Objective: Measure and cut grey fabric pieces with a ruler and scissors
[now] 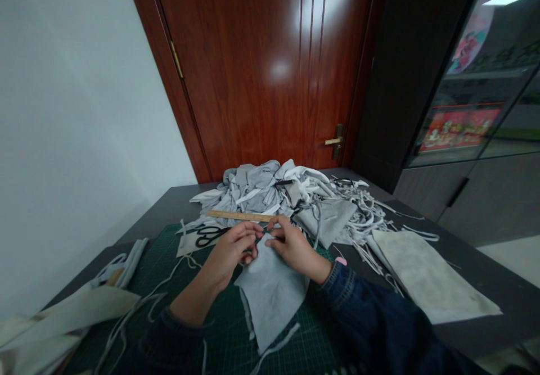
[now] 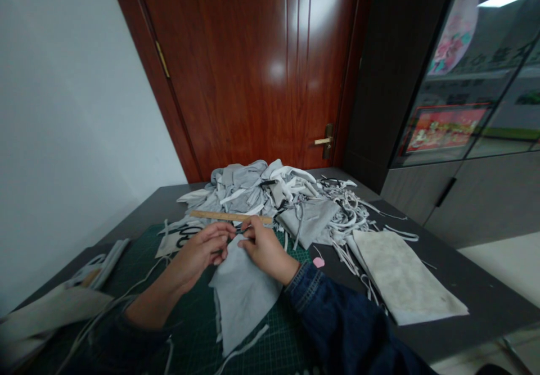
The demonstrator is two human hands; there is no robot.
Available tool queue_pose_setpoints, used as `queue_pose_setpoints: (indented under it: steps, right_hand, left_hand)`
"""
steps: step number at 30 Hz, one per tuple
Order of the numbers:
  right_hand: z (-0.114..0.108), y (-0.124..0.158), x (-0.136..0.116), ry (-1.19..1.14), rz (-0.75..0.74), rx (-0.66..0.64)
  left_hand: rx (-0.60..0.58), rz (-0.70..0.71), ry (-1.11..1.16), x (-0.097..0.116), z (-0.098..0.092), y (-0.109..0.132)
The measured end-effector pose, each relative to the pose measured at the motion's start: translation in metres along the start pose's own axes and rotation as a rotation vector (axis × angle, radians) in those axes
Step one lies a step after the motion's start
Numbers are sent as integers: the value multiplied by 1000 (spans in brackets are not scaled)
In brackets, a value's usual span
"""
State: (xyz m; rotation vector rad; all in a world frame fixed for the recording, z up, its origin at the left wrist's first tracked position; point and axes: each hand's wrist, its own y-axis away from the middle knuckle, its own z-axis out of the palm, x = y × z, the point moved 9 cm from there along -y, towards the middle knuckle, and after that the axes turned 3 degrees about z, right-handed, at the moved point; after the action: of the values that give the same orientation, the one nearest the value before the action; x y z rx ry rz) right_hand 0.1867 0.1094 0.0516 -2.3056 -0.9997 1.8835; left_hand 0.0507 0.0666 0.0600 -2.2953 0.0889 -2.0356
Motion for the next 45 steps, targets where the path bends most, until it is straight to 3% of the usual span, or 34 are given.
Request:
queue_pose_setpoints:
  steps: [5, 12, 21, 27, 31, 35, 45]
  right_hand:
    - [0, 1, -1, -37, 1, -13]
    - [16, 3, 2, -166, -17, -149]
    - [19, 4, 13, -447, 185, -274]
    - [16, -1, 11, -445, 193, -266]
    - [10, -4, 13, -494, 207, -180]
    - [5, -4, 18, -516, 232, -120]
    - [5, 2, 26, -567, 340, -153]
  left_hand:
    - [-65, 59, -156, 3, 3, 2]
    - [-74, 218, -355, 20, 7, -3]
    - [-36, 356, -478, 35, 2, -2]
    - [-25, 472, -506, 54, 5, 1]
    - [-98, 433, -480, 46, 13, -2]
    - [-101, 335, -432, 29, 14, -3]
    - [-162, 273, -439, 23, 17, -1]
